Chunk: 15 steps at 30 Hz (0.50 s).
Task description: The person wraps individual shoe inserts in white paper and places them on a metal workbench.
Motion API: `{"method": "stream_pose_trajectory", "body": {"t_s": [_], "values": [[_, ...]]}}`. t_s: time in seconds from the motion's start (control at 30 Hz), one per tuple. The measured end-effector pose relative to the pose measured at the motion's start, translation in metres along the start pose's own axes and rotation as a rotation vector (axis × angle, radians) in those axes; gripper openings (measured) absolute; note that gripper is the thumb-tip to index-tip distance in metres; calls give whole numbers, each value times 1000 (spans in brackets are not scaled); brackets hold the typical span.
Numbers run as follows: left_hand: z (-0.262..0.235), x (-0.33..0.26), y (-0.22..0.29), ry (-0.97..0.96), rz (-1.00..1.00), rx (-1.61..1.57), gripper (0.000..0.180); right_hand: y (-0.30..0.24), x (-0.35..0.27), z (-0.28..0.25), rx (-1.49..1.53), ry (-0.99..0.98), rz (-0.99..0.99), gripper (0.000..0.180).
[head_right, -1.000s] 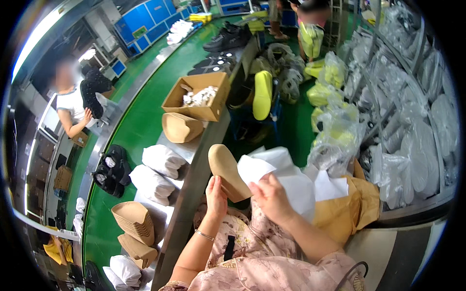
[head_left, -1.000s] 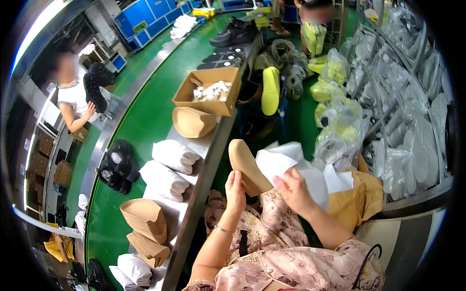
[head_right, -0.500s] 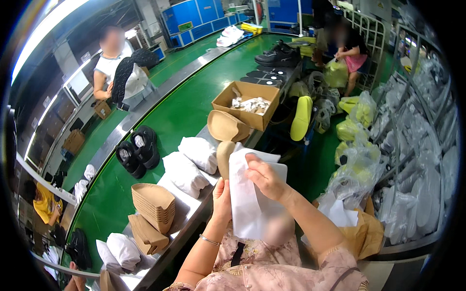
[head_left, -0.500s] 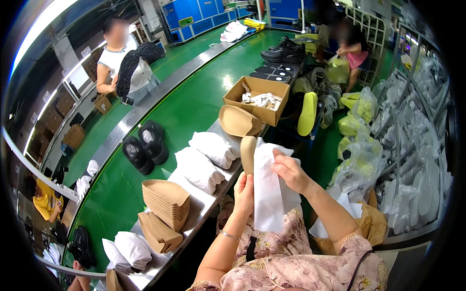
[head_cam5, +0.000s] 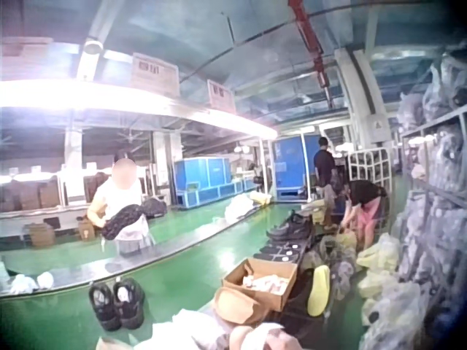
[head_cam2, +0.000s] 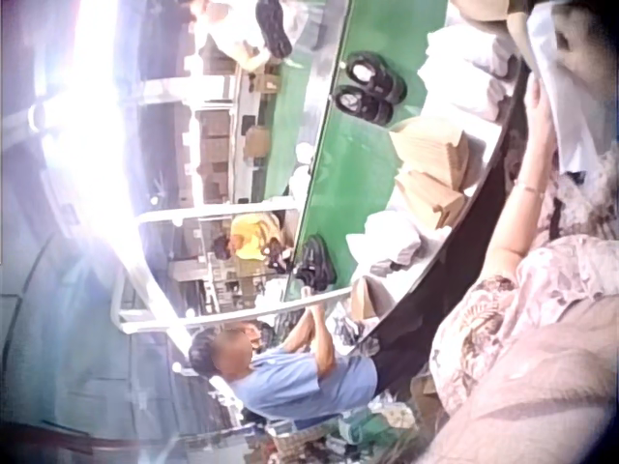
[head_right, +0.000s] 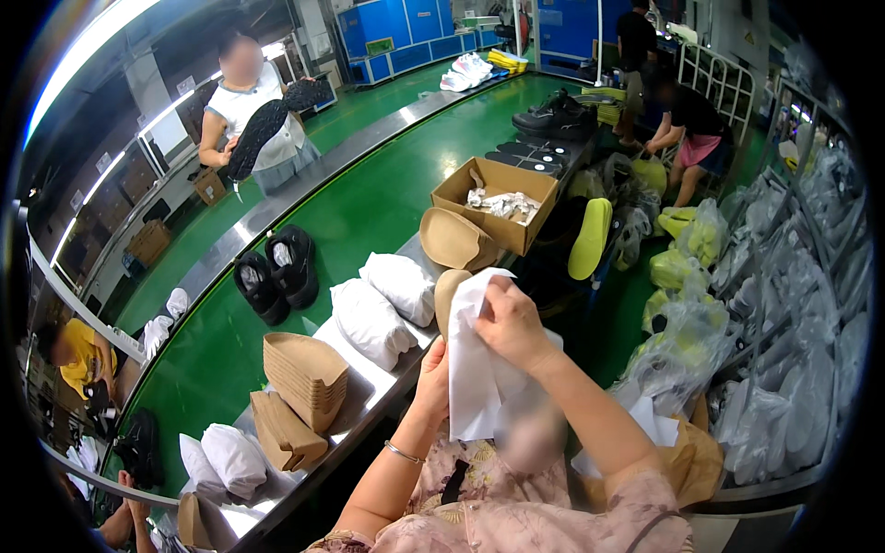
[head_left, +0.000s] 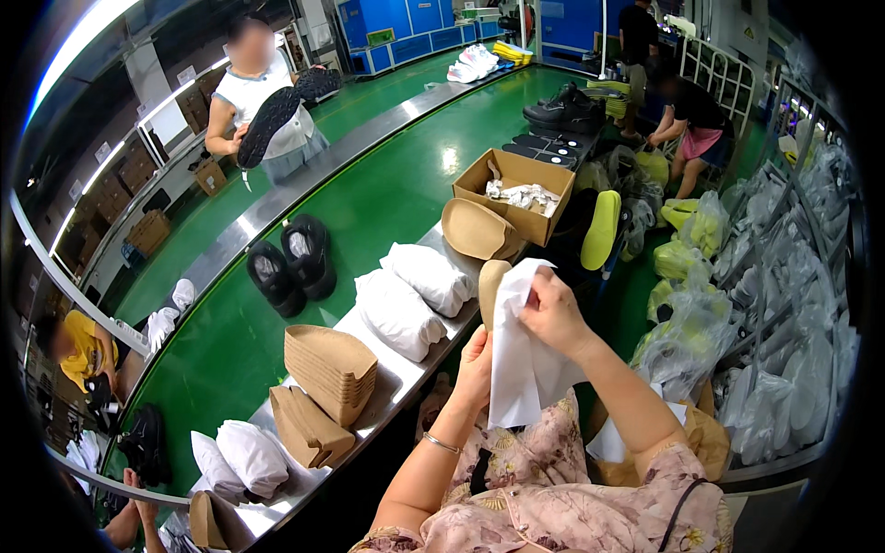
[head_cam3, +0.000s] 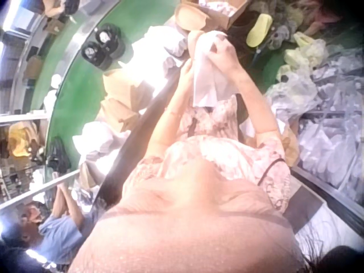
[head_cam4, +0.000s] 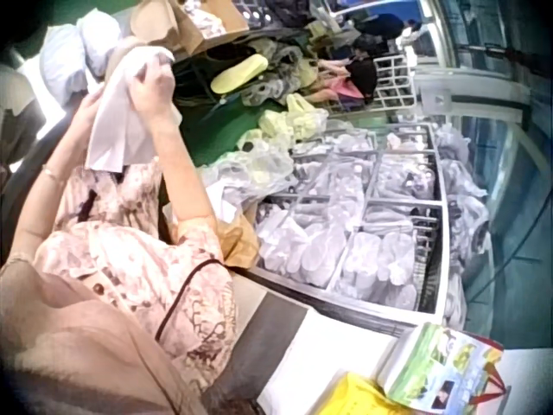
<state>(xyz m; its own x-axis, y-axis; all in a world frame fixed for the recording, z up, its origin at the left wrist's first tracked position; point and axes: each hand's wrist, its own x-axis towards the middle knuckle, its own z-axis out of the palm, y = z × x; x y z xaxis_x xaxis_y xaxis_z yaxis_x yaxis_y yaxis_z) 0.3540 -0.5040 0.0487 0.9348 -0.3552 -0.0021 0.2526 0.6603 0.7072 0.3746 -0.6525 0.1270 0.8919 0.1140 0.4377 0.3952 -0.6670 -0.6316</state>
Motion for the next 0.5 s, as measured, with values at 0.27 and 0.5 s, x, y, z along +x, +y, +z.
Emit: {"method": "stream_pose_trajectory", "body": {"t_s": [0.27,0.5], "values": [[-4,-3,15,-58,-49,69,27,-7,6,9,-57,10,-211,79],[-15,-12,30,-193,-66,53,23,-15,9,6,177,-309,-54,90]]}}
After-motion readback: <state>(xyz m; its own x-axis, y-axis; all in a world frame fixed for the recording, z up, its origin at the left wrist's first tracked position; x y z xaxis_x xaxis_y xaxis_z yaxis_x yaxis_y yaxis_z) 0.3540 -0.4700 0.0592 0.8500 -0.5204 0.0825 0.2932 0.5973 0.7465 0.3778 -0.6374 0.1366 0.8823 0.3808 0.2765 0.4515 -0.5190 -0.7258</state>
